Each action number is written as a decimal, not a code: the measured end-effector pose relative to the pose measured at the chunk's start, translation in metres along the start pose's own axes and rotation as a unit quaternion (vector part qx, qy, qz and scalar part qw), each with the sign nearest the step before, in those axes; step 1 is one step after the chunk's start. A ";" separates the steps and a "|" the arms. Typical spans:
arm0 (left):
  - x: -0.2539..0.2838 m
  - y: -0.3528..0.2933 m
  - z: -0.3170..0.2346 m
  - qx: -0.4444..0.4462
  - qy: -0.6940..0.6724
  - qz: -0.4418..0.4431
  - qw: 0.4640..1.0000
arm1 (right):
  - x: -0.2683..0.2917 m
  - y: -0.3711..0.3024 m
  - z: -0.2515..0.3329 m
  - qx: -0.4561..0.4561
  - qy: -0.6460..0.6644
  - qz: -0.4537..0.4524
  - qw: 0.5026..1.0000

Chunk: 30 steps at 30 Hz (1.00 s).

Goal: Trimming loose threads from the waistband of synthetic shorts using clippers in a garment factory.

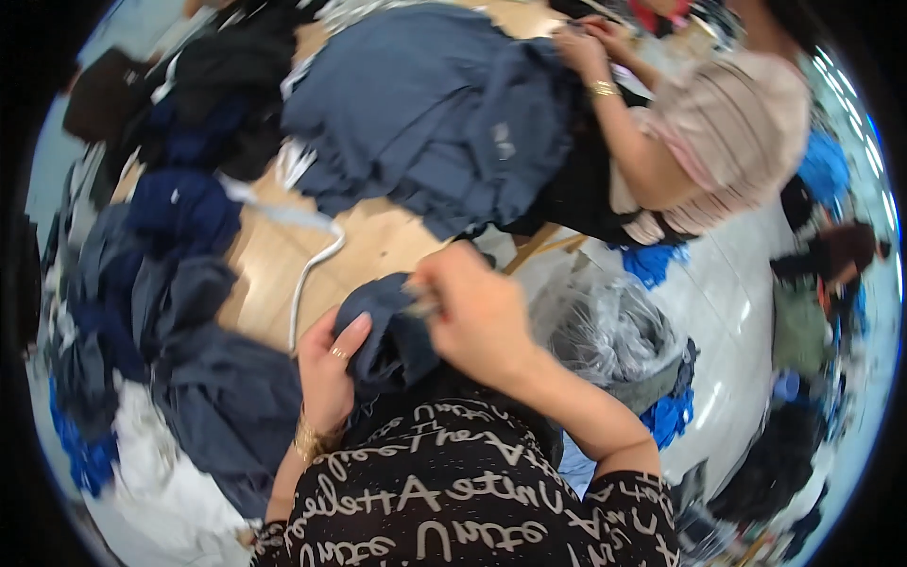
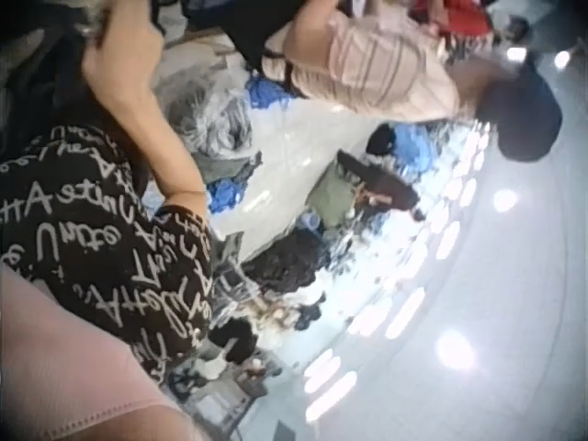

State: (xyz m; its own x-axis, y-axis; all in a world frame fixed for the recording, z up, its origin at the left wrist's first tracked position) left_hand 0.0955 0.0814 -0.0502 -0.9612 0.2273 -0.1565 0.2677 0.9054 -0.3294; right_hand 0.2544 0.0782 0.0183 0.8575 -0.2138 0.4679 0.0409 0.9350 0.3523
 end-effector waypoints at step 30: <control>0.007 0.001 -0.007 -0.054 0.087 0.027 0.994 | -0.034 0.002 0.022 0.132 -0.029 0.196 0.971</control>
State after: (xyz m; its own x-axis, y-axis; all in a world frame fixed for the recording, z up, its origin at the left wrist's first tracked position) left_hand 0.0883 0.0865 -0.0450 -0.9451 0.3268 -0.0051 0.3198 0.9214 -0.2207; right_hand 0.2140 0.0809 0.0204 0.7496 0.1218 0.6506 -0.4235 0.8437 0.3299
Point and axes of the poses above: each hand's wrist, its own y-axis towards the middle knuckle, its own x-axis out of the back of the hand, z = x × y, the point moved 7 cm from there along y, towards the middle knuckle, and after that the axes turned 12 degrees about y, right-handed, at the moved point
